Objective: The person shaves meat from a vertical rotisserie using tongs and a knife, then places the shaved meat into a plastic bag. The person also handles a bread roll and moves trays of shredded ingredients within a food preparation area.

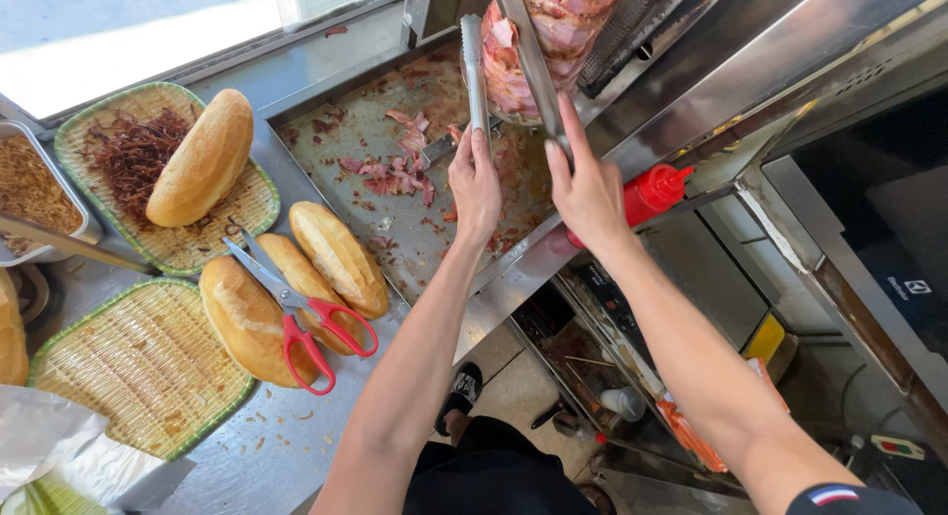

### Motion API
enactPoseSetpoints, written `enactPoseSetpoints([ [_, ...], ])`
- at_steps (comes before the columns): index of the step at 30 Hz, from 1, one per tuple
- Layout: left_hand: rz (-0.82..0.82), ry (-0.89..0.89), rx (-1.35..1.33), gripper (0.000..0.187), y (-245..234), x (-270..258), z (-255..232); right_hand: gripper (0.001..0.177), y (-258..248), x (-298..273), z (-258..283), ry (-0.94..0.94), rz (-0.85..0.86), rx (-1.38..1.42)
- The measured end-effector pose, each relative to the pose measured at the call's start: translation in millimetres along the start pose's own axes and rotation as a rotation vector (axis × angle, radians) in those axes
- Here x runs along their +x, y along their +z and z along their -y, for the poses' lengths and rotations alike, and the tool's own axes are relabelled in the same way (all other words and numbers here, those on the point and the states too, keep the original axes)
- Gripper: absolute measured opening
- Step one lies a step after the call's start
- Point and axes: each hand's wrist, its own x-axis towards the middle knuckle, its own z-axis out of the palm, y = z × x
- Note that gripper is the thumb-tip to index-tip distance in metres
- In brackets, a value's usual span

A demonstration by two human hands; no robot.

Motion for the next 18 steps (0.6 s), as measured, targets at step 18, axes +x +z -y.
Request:
enactPoseSetpoints([
  [18,-0.006,0.066,0.064,0.048,-7.2,-0.9,4.9,0.06,7.0,5.4,21.7,0.032,0.043,0.041],
])
